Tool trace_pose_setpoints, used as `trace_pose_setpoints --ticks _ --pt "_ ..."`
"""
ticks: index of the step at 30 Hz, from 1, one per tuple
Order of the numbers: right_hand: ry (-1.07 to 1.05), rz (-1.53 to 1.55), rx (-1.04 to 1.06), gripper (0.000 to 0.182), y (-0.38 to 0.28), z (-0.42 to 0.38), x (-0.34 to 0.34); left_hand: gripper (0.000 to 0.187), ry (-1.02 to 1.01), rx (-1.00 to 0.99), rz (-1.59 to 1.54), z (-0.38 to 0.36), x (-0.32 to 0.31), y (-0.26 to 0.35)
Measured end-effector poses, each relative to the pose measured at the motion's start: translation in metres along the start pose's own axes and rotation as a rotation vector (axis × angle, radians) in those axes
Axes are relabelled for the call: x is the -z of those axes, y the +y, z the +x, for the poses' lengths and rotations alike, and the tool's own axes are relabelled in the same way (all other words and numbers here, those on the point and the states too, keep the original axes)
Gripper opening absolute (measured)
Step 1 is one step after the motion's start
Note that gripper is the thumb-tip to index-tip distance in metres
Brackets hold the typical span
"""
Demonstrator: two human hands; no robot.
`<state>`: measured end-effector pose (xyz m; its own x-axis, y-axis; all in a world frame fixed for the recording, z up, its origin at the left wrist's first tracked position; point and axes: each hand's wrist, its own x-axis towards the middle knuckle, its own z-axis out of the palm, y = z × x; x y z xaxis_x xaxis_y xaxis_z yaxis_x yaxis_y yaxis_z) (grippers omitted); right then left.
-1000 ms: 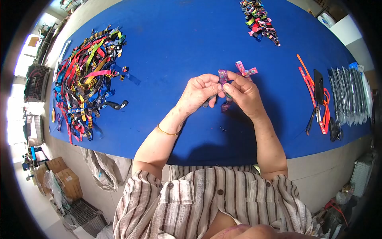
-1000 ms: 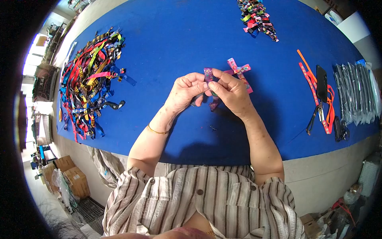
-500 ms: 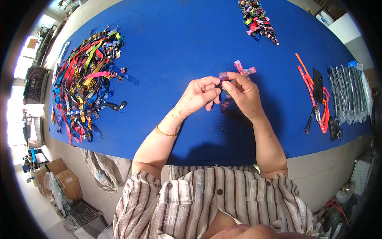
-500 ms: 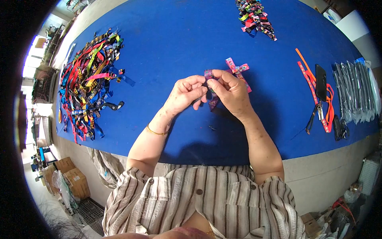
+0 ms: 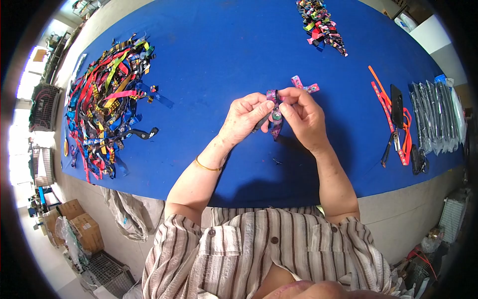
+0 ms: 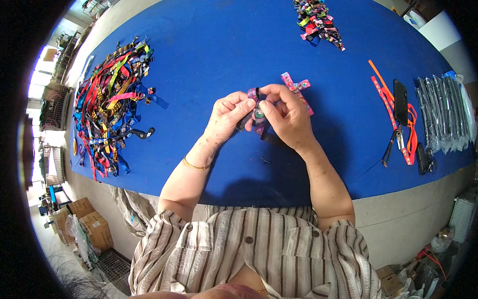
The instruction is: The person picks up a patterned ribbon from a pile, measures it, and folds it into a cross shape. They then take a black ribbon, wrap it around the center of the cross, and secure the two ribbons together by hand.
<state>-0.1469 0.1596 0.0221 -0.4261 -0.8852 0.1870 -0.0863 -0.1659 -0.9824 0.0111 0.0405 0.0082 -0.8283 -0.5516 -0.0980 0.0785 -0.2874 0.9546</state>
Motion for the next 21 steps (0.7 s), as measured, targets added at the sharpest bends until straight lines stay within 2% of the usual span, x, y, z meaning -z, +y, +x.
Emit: trace_pose_setpoints --ticks 2,5,6,10,13,17,20,21 --pt "0.054 0.029 -0.009 0.018 -0.003 0.004 0.001 0.018 -0.007 -0.02 0.032 -0.001 -0.003 0.001" --pt "-0.025 0.016 -0.083 0.017 0.004 0.003 0.005 0.018 -0.025 -0.038 0.106 -0.004 -0.01 0.003" --pt "0.029 0.108 -0.065 0.011 0.0 0.001 -0.004 0.018 -0.025 -0.037 0.128 -0.005 -0.012 0.003" --pt "0.048 -0.052 -0.001 0.004 -0.007 0.0 -0.002 0.018 -0.038 -0.012 0.165 -0.005 -0.015 0.002" --pt "0.041 -0.185 0.092 0.005 -0.004 0.0 0.0 0.018 -0.055 0.016 0.187 -0.007 -0.017 0.007" --pt "0.026 -0.035 0.013 0.011 0.0 -0.001 -0.004 0.017 0.038 0.1 0.169 -0.008 -0.018 0.011" --pt "-0.036 -0.002 -0.059 0.02 0.004 -0.002 -0.004 0.017 0.046 -0.074 0.01 0.0 -0.006 -0.011" --pt "-0.046 0.023 -0.067 0.023 0.001 -0.002 -0.008 0.016 0.059 -0.064 -0.021 0.002 -0.005 -0.01"
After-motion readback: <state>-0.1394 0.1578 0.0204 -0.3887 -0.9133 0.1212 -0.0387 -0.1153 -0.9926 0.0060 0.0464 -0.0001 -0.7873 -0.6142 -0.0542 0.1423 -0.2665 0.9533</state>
